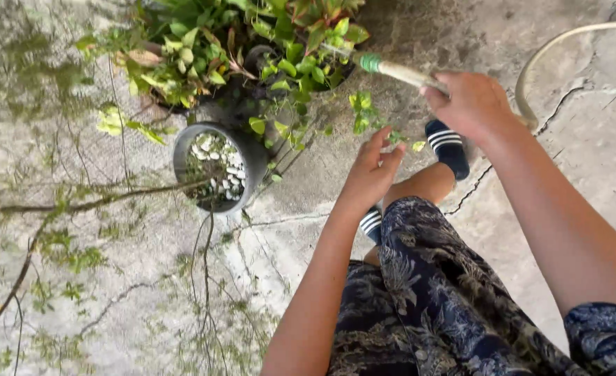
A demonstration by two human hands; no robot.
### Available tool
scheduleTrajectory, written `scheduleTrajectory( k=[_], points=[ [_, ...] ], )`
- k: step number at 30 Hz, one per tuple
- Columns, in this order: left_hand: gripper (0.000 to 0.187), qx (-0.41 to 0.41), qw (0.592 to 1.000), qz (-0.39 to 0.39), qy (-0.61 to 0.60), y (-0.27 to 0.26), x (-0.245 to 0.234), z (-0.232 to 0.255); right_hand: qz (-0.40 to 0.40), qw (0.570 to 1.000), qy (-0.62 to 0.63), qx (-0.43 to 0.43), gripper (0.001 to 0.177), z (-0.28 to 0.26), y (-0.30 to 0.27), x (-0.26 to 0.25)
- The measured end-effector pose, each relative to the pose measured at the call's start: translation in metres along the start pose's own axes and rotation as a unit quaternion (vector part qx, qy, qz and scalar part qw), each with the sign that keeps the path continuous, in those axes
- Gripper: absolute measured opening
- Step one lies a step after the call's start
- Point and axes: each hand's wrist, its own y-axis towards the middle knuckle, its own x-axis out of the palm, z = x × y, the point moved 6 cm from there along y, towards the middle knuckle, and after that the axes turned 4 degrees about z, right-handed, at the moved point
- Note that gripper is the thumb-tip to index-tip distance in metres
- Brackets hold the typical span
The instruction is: Water several potted plants and garden foliage using a garden hose.
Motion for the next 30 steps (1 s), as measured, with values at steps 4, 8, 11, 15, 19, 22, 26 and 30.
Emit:
scheduleTrajectory(
  k=[4, 8, 11, 15, 19, 22, 26, 30],
  points=[
    [0.064, -0.007, 0.999, 0.007, -0.039, -0.004, -0.008, 0.002, 0.103, 0.986, -0.021, -0.129, 0.038, 0.0, 0.012, 0.003],
    [0.065, -0.019, 0.999, 0.007, -0.031, -0.011, -0.009, 0.001, 0.121, 0.982, -0.02, -0.147, 0.036, 0.008, 0.012, 0.011],
    [0.065, -0.017, 1.0, 0.0, -0.013, -0.014, -0.007, 0.004, 0.126, 0.981, -0.015, -0.149, 0.037, 0.011, 0.008, 0.01],
    [0.066, -0.042, 0.999, -0.009, 0.014, -0.015, -0.008, 0.013, 0.114, 0.983, 0.005, -0.143, 0.034, 0.01, 0.001, 0.004],
    [0.066, -0.038, 0.999, -0.009, 0.0, -0.01, -0.005, 0.009, 0.118, 0.982, 0.006, -0.151, 0.032, 0.011, -0.006, -0.003],
    [0.065, -0.032, 0.999, -0.006, -0.011, -0.012, -0.002, 0.007, 0.098, 0.989, 0.024, -0.106, 0.032, 0.016, -0.014, -0.009],
    [0.063, -0.036, 0.999, -0.011, -0.004, -0.007, 0.007, 0.004, 0.125, 0.985, 0.009, -0.115, 0.033, 0.031, -0.012, -0.008],
    [0.062, -0.036, 0.999, -0.016, -0.02, -0.006, 0.014, 0.003, 0.067, 0.997, -0.007, -0.037, 0.034, 0.03, -0.022, -0.011]
  ],
)
